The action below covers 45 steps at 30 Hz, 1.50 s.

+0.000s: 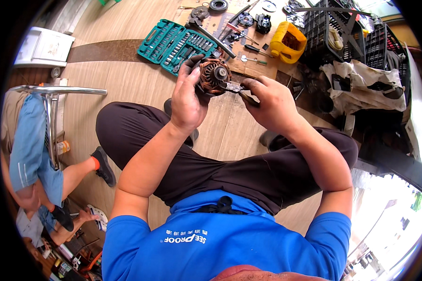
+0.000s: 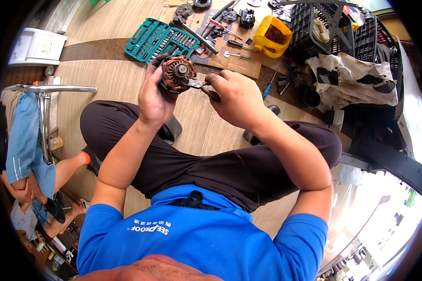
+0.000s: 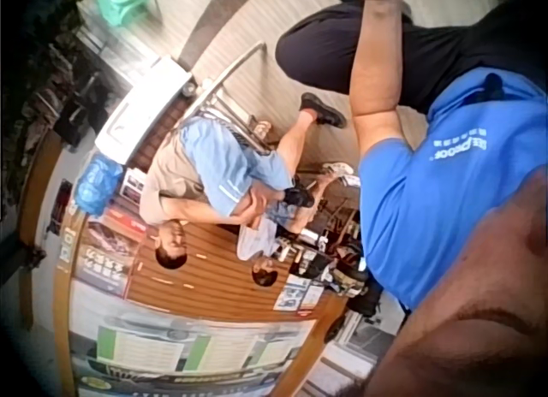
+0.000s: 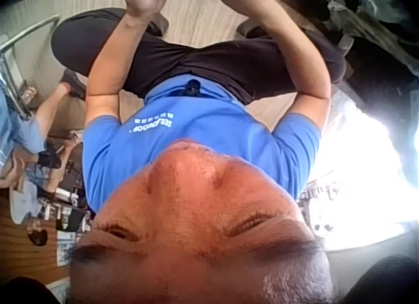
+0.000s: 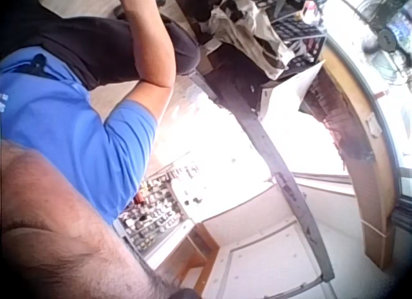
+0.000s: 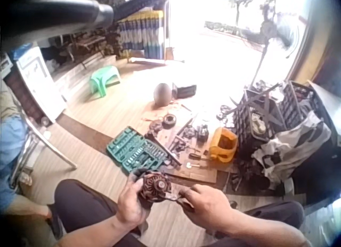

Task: The person disassembles and repairs a motor component by hand, using pliers to pull at wires and internal parts.

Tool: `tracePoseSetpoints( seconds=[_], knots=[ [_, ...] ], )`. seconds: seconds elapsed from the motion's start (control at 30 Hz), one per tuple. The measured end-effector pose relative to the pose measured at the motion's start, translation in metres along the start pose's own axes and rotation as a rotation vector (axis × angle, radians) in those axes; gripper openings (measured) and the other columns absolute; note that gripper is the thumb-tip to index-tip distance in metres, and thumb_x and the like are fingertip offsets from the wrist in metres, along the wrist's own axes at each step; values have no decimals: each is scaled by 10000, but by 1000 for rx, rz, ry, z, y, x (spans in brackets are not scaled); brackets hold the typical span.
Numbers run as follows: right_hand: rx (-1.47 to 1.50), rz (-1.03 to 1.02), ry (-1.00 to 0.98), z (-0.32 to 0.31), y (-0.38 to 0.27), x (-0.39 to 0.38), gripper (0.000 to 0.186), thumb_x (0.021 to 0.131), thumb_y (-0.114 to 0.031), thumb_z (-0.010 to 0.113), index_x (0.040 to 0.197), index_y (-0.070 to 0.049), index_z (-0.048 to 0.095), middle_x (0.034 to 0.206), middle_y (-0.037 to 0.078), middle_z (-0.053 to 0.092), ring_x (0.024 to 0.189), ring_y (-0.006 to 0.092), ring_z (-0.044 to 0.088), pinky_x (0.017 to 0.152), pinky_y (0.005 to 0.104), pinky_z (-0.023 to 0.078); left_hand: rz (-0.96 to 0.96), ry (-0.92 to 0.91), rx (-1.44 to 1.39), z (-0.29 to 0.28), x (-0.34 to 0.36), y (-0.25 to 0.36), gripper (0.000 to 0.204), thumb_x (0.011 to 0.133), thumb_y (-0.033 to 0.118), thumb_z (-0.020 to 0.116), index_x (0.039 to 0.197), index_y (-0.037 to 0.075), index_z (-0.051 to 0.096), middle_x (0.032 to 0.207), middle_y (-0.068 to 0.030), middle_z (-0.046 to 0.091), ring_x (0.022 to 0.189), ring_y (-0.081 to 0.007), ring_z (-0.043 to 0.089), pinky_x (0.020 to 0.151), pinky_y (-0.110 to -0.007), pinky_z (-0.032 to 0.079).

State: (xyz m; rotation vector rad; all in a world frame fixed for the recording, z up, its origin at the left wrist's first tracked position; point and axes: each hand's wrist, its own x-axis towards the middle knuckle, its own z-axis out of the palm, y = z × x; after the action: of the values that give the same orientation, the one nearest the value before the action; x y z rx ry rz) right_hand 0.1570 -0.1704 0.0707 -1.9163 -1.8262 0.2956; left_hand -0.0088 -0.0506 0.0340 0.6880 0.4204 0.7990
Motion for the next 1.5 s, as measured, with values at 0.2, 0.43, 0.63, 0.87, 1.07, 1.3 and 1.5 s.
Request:
tracePoseSetpoints(
  seconds=[0.2,0.43,0.63,0.87,1.07,1.3,1.5],
  knots=[
    [-318,-137,150,1,2,2,303,810,-132,594,1103,-59,624,968,93,593,873,259,554,741,376,431,-58,2,-132,5,0,5,287,985,139,375,1263,70,392,1198,-134,566,1075,-244,602,888,-415,535],
    [-342,-128,200,4,2,2,305,813,-138,586,1101,-47,619,980,103,588,881,263,549,752,384,424,-14,57,-83,4,0,0,298,990,151,375,1282,94,361,1200,-111,543,1070,-229,600,874,-412,547],
    [-331,-119,194,5,-1,2,313,811,-147,588,1106,-46,610,966,105,581,877,263,546,757,389,428,-16,54,-55,3,-2,-4,276,1007,171,330,1258,103,422,1256,-147,549,1132,-275,582,926,-449,526],
    [-314,-111,177,6,-2,1,318,805,-151,591,1105,-47,609,934,100,570,865,260,545,749,377,434,-66,26,-90,5,-5,-1,315,1013,209,320,1292,99,414,1267,-140,546,1138,-276,580,946,-468,512],
    [-370,-140,190,7,-2,2,306,791,-143,582,1080,-51,624,844,70,549,806,234,557,671,343,448,-96,19,-137,4,-4,0,265,1007,179,353,1257,105,404,1207,-126,571,1083,-245,606,892,-443,542],
    [-402,-107,131,6,-2,6,171,779,-137,579,933,-65,600,782,60,538,717,218,573,582,340,475,-165,15,-132,5,-2,1,289,1017,206,323,1244,65,434,1199,-146,597,1072,-261,620,891,-440,545],
    [-376,-114,99,2,-5,7,127,771,-125,574,886,-69,574,787,64,537,754,228,578,623,361,492,-248,53,-191,-1,2,3,306,1018,242,305,1225,76,459,1177,-133,607,1049,-267,629,865,-451,552]
  ],
)
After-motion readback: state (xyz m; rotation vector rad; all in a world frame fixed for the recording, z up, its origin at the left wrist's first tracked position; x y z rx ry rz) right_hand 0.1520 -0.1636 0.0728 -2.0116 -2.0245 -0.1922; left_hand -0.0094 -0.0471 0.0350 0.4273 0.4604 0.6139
